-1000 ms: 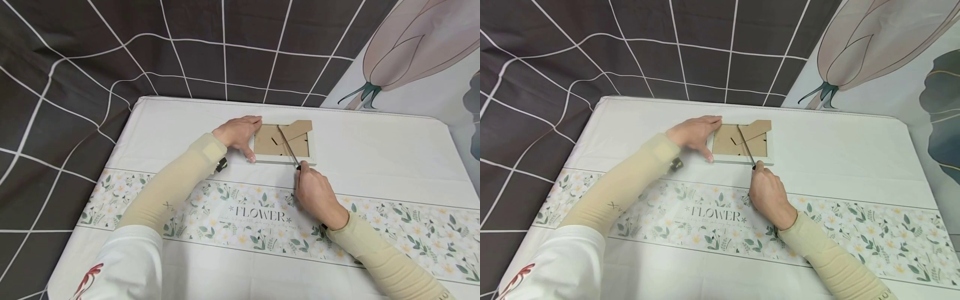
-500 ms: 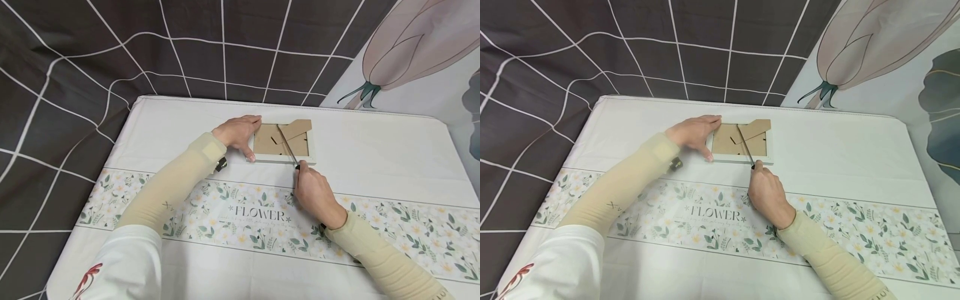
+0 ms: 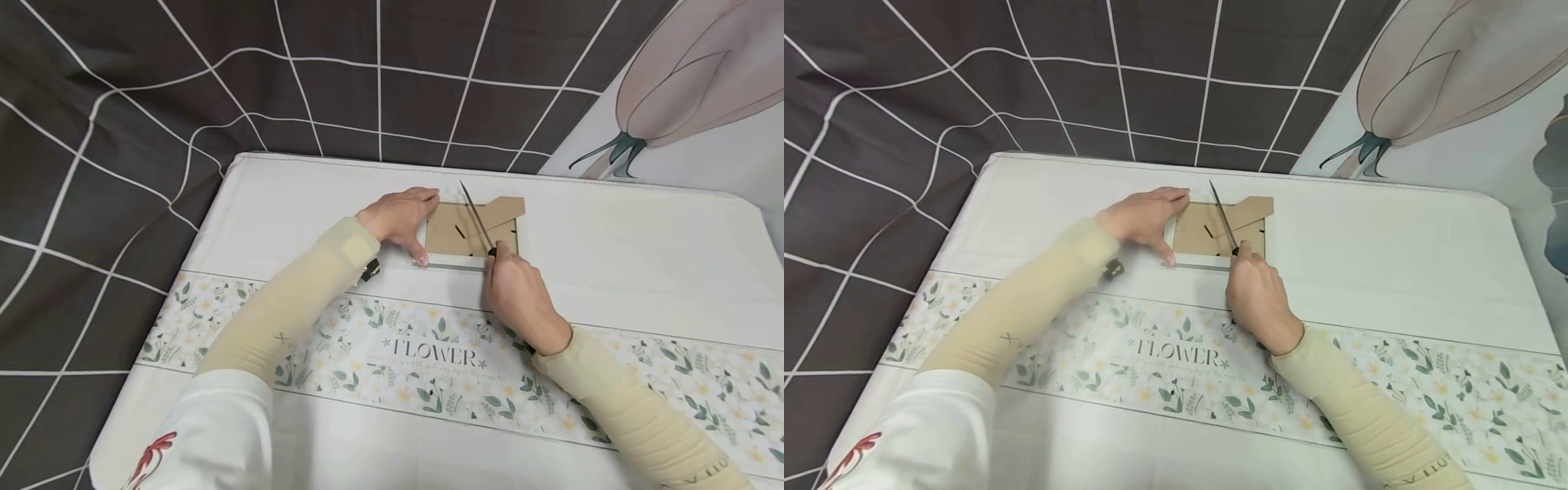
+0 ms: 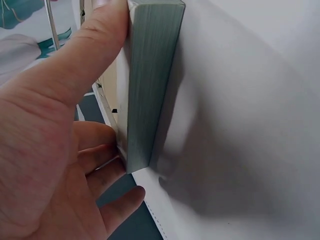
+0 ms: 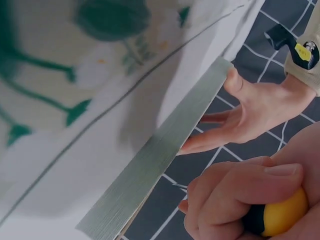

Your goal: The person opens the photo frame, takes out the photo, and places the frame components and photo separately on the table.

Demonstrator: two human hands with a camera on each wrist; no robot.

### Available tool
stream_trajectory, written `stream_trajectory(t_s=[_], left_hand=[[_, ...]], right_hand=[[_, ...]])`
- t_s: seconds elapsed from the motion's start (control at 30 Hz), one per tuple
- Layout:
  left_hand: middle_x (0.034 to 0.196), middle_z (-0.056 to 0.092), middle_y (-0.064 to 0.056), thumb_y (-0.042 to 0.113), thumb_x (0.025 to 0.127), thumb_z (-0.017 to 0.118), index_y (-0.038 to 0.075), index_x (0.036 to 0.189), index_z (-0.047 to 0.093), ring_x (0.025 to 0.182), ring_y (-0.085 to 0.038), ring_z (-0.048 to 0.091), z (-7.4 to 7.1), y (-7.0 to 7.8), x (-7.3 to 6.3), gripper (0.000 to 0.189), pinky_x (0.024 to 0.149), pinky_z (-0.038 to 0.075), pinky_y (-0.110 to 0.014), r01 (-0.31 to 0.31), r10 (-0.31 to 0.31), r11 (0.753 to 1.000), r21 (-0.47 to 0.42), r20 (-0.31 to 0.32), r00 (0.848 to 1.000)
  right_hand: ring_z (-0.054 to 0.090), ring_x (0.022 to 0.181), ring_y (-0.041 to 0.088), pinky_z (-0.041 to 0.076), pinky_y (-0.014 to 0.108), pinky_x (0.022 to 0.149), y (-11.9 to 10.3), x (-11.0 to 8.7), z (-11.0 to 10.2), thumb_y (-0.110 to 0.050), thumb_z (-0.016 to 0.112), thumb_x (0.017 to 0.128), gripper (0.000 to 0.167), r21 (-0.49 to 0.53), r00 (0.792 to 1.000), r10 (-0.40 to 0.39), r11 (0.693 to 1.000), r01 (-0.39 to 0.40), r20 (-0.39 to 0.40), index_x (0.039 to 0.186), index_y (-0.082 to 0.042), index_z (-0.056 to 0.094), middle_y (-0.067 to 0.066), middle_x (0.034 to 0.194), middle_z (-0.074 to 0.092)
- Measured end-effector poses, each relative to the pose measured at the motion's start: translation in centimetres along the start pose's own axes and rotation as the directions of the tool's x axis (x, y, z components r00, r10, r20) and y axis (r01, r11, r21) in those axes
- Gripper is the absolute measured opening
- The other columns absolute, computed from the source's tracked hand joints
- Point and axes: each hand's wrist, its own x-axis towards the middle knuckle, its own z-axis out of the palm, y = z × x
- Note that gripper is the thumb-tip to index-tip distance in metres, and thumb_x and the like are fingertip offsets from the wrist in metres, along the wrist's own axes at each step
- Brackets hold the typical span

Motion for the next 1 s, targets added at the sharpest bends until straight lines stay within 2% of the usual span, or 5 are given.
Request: stream_trajectory(t_s=[0.1, 0.33, 0.67, 1.0], left_hand=[[0.168, 0.011, -0.012, 0.065, 0.068, 0.084, 0.0, 0.159, 0.018, 0.154, -0.025, 0.011, 0.0, -0.1, -0.2, 0.13, 0.124, 0.011, -0.029, 0.002, -0.002, 1.0, -0.016, 0.002, 1.0], [0.168, 0.011, -0.013, 0.065, 0.067, 0.084, -0.001, 0.159, 0.018, 0.154, -0.026, 0.012, 0.3, -0.2, -0.6, 0.131, 0.124, 0.012, -0.03, 0.012, -0.012, 0.999, -0.033, -0.003, 1.0], [0.168, 0.012, -0.014, 0.065, 0.067, 0.084, -0.002, 0.159, 0.018, 0.154, -0.027, 0.012, 0.2, -0.1, -0.5, 0.131, 0.124, 0.011, -0.031, 0.004, -0.004, 0.999, -0.038, -0.015, 1.0], [0.168, 0.011, -0.014, 0.065, 0.067, 0.084, -0.001, 0.159, 0.017, 0.154, -0.026, 0.01, -0.1, 0.1, -0.5, 0.131, 0.124, 0.012, -0.032, 0.0, -0.001, 0.999, -0.038, -0.015, 1.0]], right_hand=[[0.065, 0.065, 0.04, 0.052, 0.051, 0.051, 0.1, -0.2, -0.1, -0.008, 0.041, 0.105, 0.029, -0.006, 1.0, -0.001, 1.0, 0.001, 0.0, 0.113, 0.018, 0.052, 0.027, 0.075, 0.061], [0.068, 0.072, 0.043, 0.056, 0.051, 0.055, 0.0, -1.2, -0.8, -0.007, 0.039, 0.105, 0.04, -0.021, 0.999, 0.018, 1.0, -0.017, 0.049, 0.131, 0.023, 0.045, 0.034, 0.09, 0.065], [0.066, 0.067, 0.039, 0.053, 0.049, 0.052, 0.5, -2.6, -1.3, -0.008, 0.039, 0.105, 0.036, -0.061, 0.995, 0.019, 0.998, -0.014, 0.095, 0.126, 0.02, 0.048, 0.031, 0.082, 0.064], [0.068, 0.078, 0.045, 0.054, 0.051, 0.055, 0.4, -3.1, -1.7, -0.007, 0.039, 0.105, 0.04, -0.066, 0.993, 0.027, 0.998, -0.019, 0.117, 0.127, 0.024, 0.047, 0.04, 0.097, 0.063]])
